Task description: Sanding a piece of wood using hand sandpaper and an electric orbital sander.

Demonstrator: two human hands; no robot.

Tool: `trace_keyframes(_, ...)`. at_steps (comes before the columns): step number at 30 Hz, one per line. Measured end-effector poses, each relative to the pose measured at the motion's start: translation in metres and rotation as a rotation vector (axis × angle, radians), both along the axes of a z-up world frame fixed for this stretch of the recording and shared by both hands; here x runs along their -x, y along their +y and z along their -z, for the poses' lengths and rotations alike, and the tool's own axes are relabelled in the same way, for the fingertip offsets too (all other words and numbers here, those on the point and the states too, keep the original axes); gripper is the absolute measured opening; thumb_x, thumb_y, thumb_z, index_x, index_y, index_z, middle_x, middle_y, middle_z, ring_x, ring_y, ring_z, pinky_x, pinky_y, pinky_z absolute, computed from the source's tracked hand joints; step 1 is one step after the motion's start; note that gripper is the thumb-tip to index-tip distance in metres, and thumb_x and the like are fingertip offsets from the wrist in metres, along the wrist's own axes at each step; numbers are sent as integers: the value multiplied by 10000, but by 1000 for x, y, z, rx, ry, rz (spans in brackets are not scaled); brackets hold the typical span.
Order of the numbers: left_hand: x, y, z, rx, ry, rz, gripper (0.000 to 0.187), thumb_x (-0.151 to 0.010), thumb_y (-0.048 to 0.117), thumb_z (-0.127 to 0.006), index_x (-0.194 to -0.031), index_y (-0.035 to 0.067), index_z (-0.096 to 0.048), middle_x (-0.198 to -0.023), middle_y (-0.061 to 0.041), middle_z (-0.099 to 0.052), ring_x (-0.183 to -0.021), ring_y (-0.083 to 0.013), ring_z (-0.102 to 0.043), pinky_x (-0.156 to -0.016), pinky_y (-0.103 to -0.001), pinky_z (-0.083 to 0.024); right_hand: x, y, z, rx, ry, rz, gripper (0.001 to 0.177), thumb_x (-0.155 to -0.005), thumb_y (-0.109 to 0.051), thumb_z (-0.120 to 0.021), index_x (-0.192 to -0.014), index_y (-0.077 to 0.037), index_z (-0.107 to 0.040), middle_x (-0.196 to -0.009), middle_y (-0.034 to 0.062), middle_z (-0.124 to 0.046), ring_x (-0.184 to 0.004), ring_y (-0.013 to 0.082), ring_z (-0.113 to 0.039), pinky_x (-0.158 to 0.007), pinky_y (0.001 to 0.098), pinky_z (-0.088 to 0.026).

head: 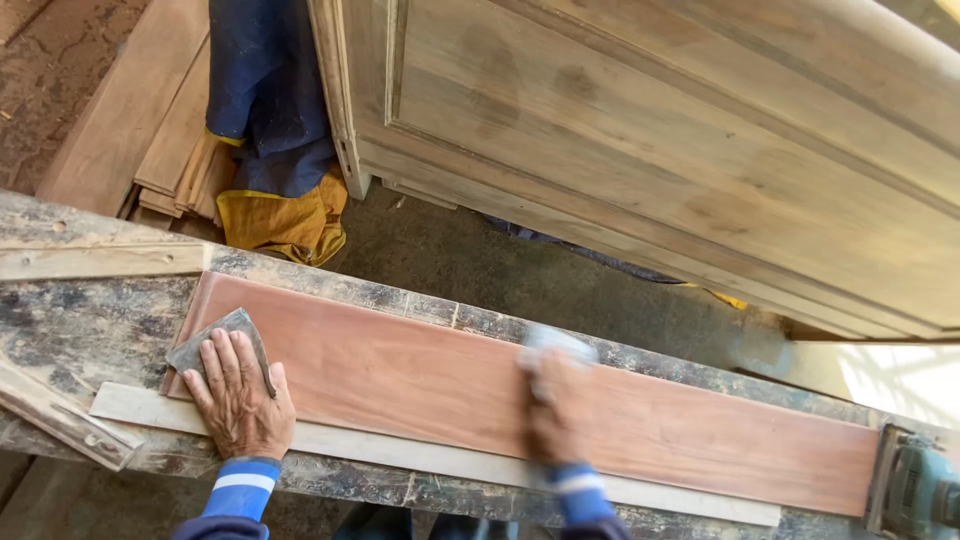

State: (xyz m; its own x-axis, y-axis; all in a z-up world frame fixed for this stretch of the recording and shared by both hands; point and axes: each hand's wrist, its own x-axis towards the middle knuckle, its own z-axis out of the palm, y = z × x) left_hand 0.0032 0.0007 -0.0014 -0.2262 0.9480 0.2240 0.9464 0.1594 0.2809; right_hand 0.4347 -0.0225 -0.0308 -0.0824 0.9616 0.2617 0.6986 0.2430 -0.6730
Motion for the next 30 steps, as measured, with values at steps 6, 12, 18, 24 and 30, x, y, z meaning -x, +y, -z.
trace_keyframes(6, 2, 3, 2, 27, -3, -11, 693, -1067, 398, -394, -1605, -39, -363, -1713, -244, -271, -1605, -403, -208, -1294, -613, -99, -153, -55, 16, 137, -463, 687, 293, -1076, -127, -564, -1361, -106, -633, -1386, 188, -632, -1233, 351, -620, -1070, 418, -499)
trace_keyframes(12, 7, 4, 6, 43, -16, 0, 708, -1068, 408, -352, -1618, -36, -316, -1715, -253, -233, -1603, -406, -178, -1282, -610, -70, 81, -13, -33, 93, -82, 262, 624, -860, -58, -697, -1444, 3, -484, -1408, 251, -509, -1307, 373, -473, -1110, 512, -395)
trace_keyframes(18, 1, 16, 5, 118, -14, -6, 756, -1057, 457, -301, -1626, -37, -240, -1719, -242, -148, -1597, -398, -106, -1268, -599, -39, 19, -31, -25, 92, -62, -157, 424, -978, -95, -664, -1395, -145, -599, -1429, 65, -620, -1359, 246, -555, -1202, 443, -435)
trace_keyframes(24, -166, 29, -35, 389, 228, -222, 720, -1010, 316, -542, -1615, 0, -311, -1724, -237, -253, -1606, -367, -215, -1282, -601, -155, -225, -92, 12, -255, -339, 431, 222, -1052, -169, -701, -1250, -68, -701, -1306, 150, -656, -1298, 304, -598, -1187, 428, -470)
trace_keyframes(30, -377, -61, -22, 215, -41, 671, 789, -863, -69, -428, -1612, 158, -332, -1658, -73, -329, -1617, -237, -239, -1289, -456, -173, -251, -98, 18, -92, -384, 615, 322, -1089, -83, -595, -1388, 18, -656, -1530, 231, -594, -1488, 393, -514, -1265, 452, -395)
